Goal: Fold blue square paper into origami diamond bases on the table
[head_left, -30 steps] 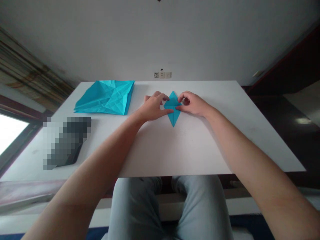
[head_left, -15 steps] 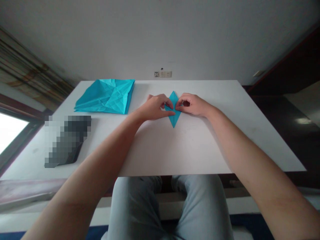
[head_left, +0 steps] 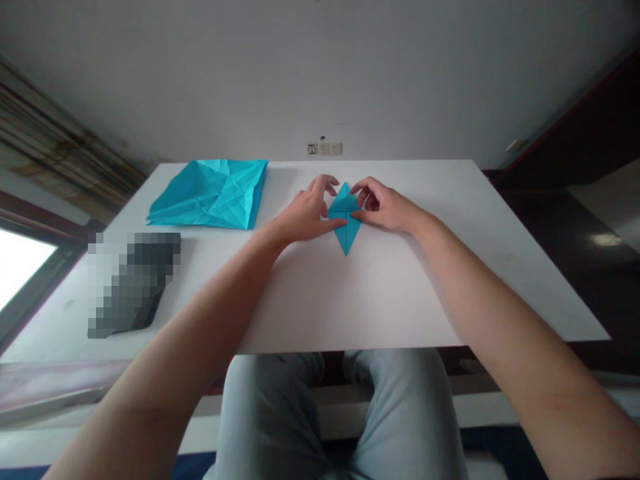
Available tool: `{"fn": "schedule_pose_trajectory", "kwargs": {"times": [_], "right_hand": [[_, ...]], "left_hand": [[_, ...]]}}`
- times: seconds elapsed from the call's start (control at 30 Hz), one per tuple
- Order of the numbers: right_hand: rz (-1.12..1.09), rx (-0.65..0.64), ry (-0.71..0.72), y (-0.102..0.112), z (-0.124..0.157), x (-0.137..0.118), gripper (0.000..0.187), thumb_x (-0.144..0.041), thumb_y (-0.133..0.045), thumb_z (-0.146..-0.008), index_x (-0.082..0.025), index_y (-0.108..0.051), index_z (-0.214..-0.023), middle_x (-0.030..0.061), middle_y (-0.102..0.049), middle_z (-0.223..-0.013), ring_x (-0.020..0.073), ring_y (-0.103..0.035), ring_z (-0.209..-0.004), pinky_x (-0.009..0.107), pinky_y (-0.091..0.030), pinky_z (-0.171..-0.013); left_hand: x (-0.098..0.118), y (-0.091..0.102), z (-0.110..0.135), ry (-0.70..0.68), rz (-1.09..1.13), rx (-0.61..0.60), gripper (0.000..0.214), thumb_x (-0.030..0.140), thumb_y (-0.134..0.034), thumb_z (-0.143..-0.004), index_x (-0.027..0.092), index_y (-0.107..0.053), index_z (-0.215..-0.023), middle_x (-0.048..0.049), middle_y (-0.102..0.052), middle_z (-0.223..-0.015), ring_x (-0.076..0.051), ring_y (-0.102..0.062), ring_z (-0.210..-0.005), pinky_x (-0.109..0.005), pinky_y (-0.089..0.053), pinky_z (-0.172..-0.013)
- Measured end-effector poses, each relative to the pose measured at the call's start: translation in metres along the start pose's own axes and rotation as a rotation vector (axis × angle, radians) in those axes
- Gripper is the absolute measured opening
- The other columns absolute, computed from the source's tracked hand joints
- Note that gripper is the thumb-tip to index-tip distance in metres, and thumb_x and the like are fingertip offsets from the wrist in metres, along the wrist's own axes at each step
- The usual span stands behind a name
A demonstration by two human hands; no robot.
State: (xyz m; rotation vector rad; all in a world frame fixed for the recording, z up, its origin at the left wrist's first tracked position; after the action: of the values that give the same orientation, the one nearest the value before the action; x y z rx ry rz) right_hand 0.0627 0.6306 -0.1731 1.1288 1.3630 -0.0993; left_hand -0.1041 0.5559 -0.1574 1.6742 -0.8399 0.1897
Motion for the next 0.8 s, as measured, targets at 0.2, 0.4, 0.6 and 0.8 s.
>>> {"fn": "schedule_pose_trajectory", "kwargs": {"times": [0.2,0.4,0.6,0.8], "right_hand": [[0.146,0.100,0.150,0.007,-0.004,-0.008,0.022,-0.035,-0.087,-0.095,-0.028,-0.070,-0.107,0.0078,-0.070,-0.117,0.0250,-0.061,-0.092,0.043,-0.056,-0.089],[0.229,0.017,0.114,-0.003,-0.005,-0.010,0.018,-0.042,-0.079,-0.103,-0.025,-0.084,-0.101,0.0094,-0.073,-0.108,0.0275,-0.065,-0.093,0.044,-0.054,-0.093],[0.204,0.011,0.044,-0.003,-0.004,-0.016,0.054,-0.074,-0.070,-0.108,-0.026,-0.073,-0.084,0.0079,-0.072,-0.098,0.0281,-0.065,-0.094,0.044,-0.052,-0.092],[0.154,-0.067,-0.020,0.007,-0.001,-0.014,0.072,-0.090,-0.065,-0.105,-0.026,-0.070,-0.073,0.0076,-0.076,-0.093,0.0281,-0.069,-0.094,0.045,-0.053,-0.098]], "left_hand": [[0.000,0.001,-0.001,-0.011,-0.015,0.002,0.037,0.032,-0.079,-0.102,0.023,-0.072,-0.137,-0.0158,-0.062,-0.154,-0.019,-0.076,-0.088,-0.046,-0.066,-0.100],[0.005,-0.003,0.001,0.046,-0.160,-0.092,0.052,0.049,-0.082,-0.102,0.022,-0.077,-0.147,-0.0167,-0.067,-0.149,-0.027,-0.078,-0.102,-0.061,-0.051,-0.128],[0.005,0.000,-0.002,0.058,-0.095,-0.055,0.041,0.054,-0.072,-0.101,0.021,-0.079,-0.124,-0.0114,-0.077,-0.123,-0.029,-0.075,-0.103,-0.050,-0.053,-0.113],[0.013,0.005,-0.001,0.021,0.022,-0.112,0.040,0.065,-0.079,-0.097,0.025,-0.078,-0.090,-0.0080,-0.080,-0.120,-0.027,-0.074,-0.109,-0.043,-0.054,-0.104]]}}
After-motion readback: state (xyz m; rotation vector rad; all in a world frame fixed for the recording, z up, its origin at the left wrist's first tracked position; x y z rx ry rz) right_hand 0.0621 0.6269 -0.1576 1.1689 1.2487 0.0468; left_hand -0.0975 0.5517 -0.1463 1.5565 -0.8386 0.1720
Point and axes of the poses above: each hand's wrist, its own z-axis away from the middle knuckle, its own y-axis out of the back of the hand, x = y × z, the point moved 10 cm from there along -z, towards the middle knuckle
